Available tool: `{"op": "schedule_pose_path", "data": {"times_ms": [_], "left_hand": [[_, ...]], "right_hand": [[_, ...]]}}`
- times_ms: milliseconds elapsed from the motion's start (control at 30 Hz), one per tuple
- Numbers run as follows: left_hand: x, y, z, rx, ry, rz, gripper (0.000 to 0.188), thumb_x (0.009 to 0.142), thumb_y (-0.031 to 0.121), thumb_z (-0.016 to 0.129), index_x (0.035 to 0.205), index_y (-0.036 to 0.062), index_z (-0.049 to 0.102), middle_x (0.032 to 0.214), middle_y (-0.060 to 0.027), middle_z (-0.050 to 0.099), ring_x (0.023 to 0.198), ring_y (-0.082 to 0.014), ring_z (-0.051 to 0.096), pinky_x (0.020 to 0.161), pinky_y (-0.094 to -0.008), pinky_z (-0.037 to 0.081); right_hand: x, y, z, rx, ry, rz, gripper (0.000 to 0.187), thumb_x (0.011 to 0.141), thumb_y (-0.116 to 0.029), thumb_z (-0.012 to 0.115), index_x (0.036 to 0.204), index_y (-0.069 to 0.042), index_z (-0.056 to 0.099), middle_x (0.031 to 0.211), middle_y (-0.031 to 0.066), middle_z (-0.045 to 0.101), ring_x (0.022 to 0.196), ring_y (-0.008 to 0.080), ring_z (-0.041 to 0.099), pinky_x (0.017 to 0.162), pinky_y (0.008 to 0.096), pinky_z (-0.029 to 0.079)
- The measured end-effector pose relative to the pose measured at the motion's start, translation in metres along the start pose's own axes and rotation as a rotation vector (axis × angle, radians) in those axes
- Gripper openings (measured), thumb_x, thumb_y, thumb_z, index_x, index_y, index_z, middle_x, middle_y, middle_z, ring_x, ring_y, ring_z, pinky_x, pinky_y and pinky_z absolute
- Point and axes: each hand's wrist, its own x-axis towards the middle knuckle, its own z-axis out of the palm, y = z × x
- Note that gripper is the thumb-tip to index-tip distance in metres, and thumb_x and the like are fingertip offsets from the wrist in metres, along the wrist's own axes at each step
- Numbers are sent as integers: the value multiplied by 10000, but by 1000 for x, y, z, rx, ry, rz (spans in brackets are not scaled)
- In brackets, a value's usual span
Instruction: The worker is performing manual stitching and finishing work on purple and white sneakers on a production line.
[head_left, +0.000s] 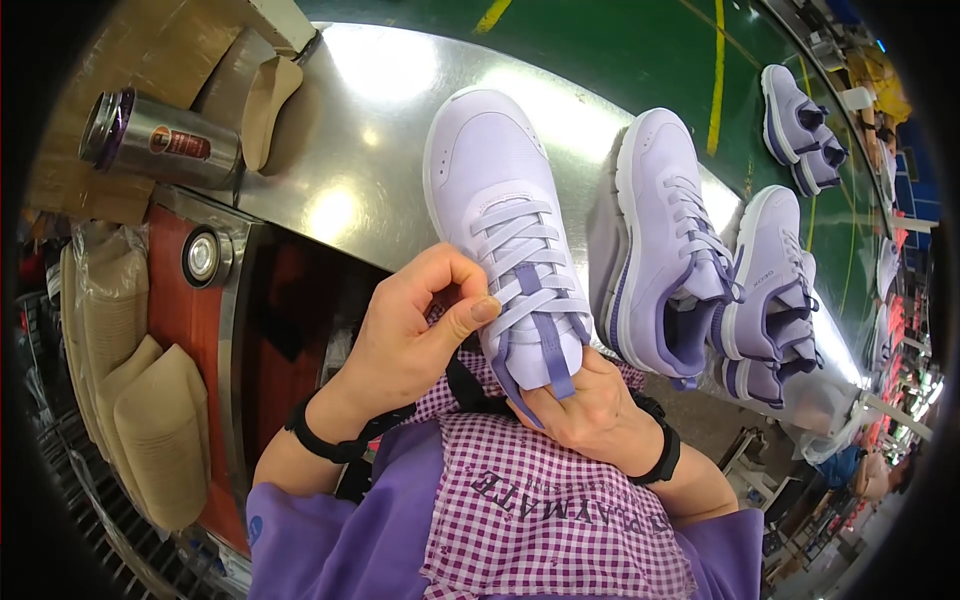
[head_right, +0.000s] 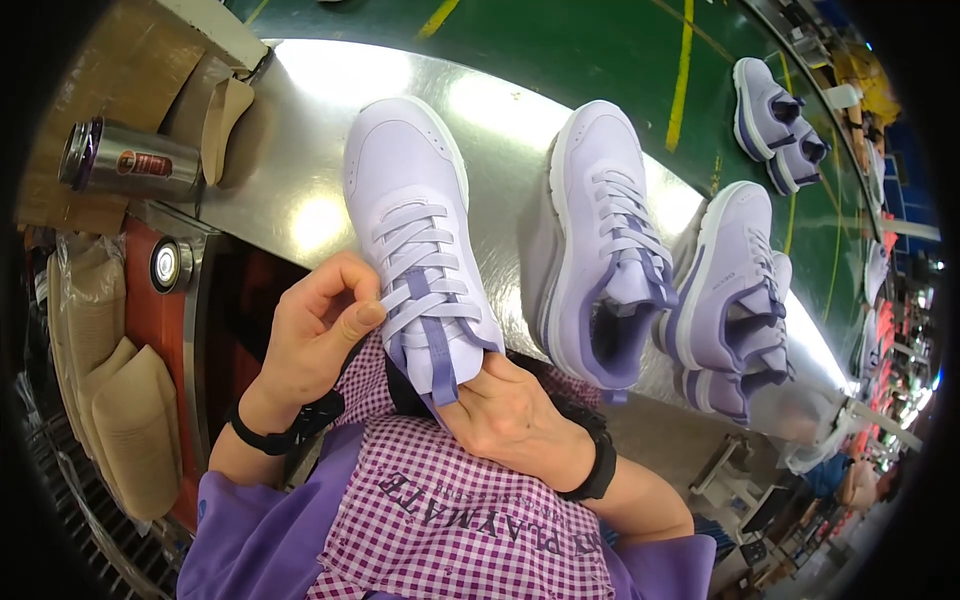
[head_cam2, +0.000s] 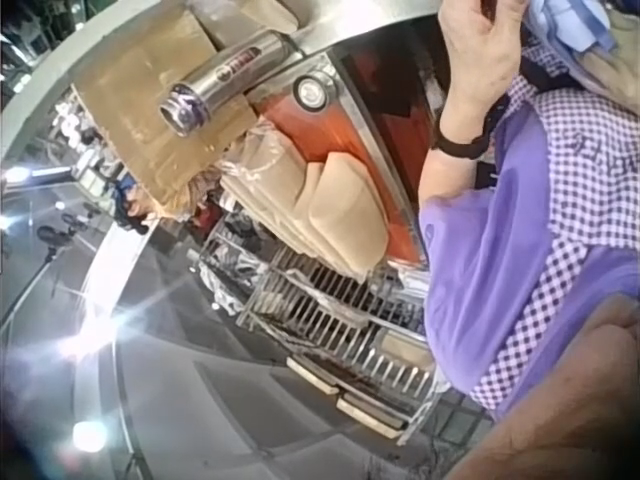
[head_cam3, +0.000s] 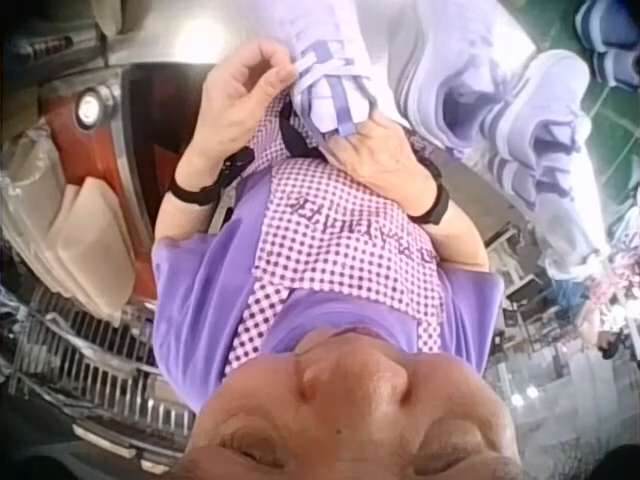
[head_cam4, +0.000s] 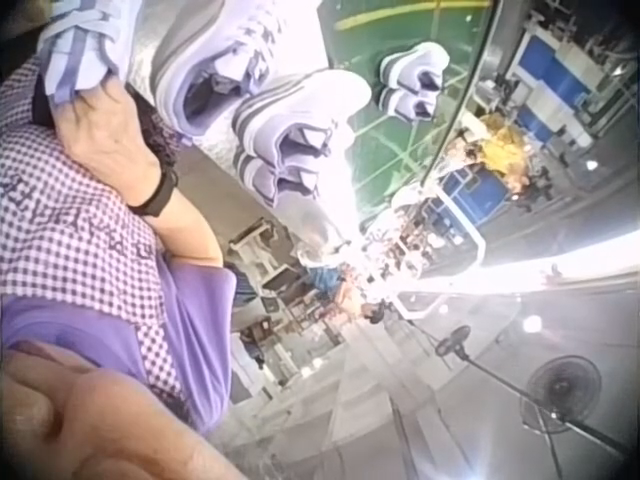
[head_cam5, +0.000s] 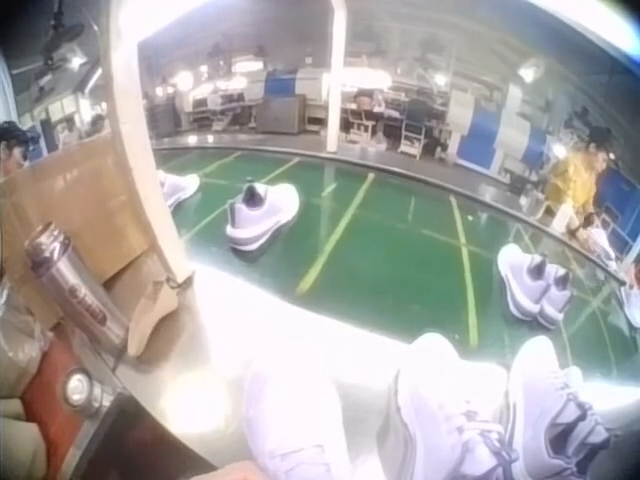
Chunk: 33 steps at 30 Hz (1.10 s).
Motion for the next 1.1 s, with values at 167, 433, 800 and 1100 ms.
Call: {"op": "schedule_pose_path", "data": {"times_ms": [167,433,800,1100], "left_hand": [[-2,0,-2,170,33,40,135,883,90,692,880,6,586,816,-23,559,704,-84,502,657,-237,434],[-2,7,-4,72,31,-4,212,807,63,772,960,-3,641,852,-31,603,756,-84,594,696,-227,500],[-3,21,-11,206,-87,-111,226,773,24,801,919,-18,633,871,-15,578,776,-76,572,712,-229,492],[-3,24,-7,284,-101,-49,200,807,75,783,858,-7,608,853,-15,567,731,-68,549,661,-220,460]], "right_hand": [[0,-2,1,-7,4,-20,279,713,-49,765,958,48,672,1016,135,662,962,295,656,862,405,556],[-2,-1,3,-50,-29,-59,309,717,-48,760,994,60,671,1050,144,657,964,293,652,853,395,557],[-5,-4,5,-17,37,-48,436,616,-43,611,1025,99,666,1019,170,687,1054,282,648,920,400,523],[-4,0,1,-59,-9,-109,300,751,-91,751,1016,29,677,1061,133,653,945,266,648,838,362,540]]}}
